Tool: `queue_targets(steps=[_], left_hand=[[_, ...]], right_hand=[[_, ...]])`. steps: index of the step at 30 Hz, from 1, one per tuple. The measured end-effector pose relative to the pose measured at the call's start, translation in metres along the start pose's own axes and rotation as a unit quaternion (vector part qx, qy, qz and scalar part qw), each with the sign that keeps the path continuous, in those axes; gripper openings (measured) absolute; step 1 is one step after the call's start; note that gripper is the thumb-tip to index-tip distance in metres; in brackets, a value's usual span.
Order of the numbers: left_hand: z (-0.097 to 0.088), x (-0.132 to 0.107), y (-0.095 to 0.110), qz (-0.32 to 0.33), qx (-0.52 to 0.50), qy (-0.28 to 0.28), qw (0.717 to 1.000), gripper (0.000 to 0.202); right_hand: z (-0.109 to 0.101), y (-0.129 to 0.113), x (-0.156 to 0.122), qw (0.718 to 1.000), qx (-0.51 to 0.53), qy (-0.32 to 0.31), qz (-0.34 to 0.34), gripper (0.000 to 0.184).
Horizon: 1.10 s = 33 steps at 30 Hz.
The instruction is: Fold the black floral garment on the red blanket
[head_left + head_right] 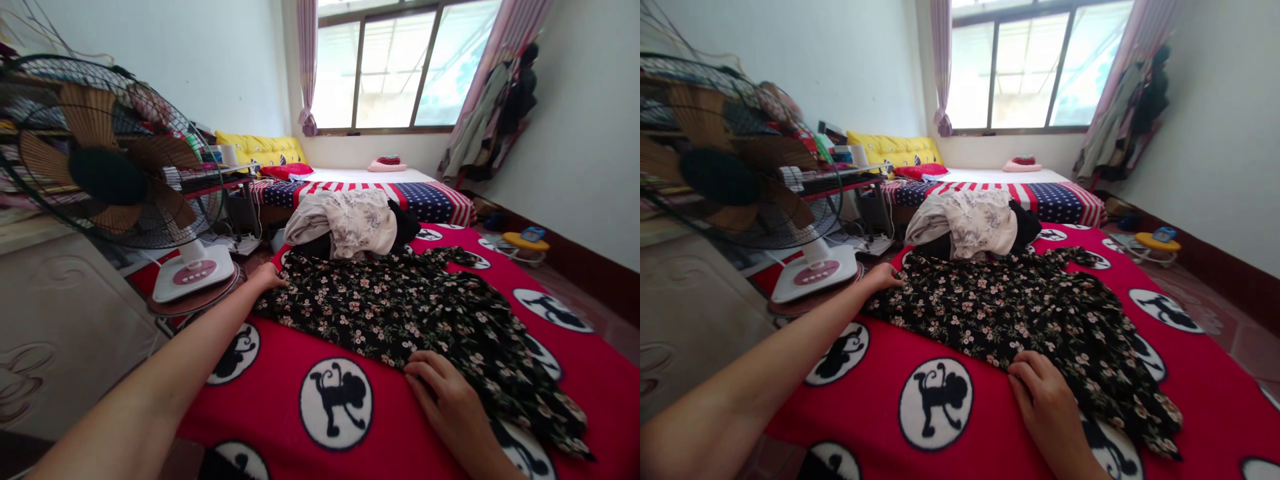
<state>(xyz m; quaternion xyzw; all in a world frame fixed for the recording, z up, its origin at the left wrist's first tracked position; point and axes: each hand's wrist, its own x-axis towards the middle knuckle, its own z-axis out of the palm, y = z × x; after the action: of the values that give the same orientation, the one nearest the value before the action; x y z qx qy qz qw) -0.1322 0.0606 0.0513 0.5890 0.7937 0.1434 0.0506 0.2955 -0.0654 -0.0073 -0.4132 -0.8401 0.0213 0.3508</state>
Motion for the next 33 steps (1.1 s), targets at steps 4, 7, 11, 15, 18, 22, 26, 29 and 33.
queue_targets(steps=[4, 7, 11, 15, 18, 22, 26, 29, 33], left_hand=[[-0.002, -0.009, 0.006, -0.01, 0.02, 0.084, 0.996, 0.02], [-0.004, -0.022, 0.009, 0.046, 0.025, 0.199, 0.979, 0.033], [-0.002, -0.05, 0.015, 0.223, -0.018, 0.202, 0.954, 0.02], [0.01, -0.089, 0.017, 0.348, -0.059, 0.064, 0.934, 0.026], [0.021, -0.114, 0.014, 0.392, -0.078, -0.022, 0.916, 0.032], [0.026, -0.134, 0.022, 0.404, -0.082, -0.072, 0.908, 0.038], [0.03, -0.145, 0.068, 0.439, -0.105, -0.106, 0.886, 0.043], [0.039, -0.149, 0.119, 0.485, -0.134, -0.12, 0.856, 0.047], [0.062, -0.149, 0.178, 0.486, -0.14, -0.139, 0.851, 0.054]], right_hand=[[0.001, 0.002, -0.002, 1.0, 0.0, -0.009, 0.005, 0.014], [0.001, 0.002, -0.002, 1.0, 0.005, -0.012, 0.009, 0.013], [-0.001, -0.001, -0.002, 1.0, 0.024, 0.001, 0.007, 0.011], [-0.009, 0.001, -0.002, 0.996, 0.02, 0.068, 0.05, 0.01], [-0.022, 0.014, -0.007, 0.988, -0.042, 0.105, 0.105, 0.012], [-0.043, 0.036, -0.023, 0.97, -0.107, 0.064, 0.21, 0.018], [-0.064, 0.046, -0.028, 0.957, -0.059, -0.04, 0.28, 0.015], [-0.078, 0.05, -0.015, 0.95, -0.032, -0.097, 0.294, 0.017], [-0.092, 0.081, 0.017, 0.949, -0.022, -0.077, 0.305, 0.026]])
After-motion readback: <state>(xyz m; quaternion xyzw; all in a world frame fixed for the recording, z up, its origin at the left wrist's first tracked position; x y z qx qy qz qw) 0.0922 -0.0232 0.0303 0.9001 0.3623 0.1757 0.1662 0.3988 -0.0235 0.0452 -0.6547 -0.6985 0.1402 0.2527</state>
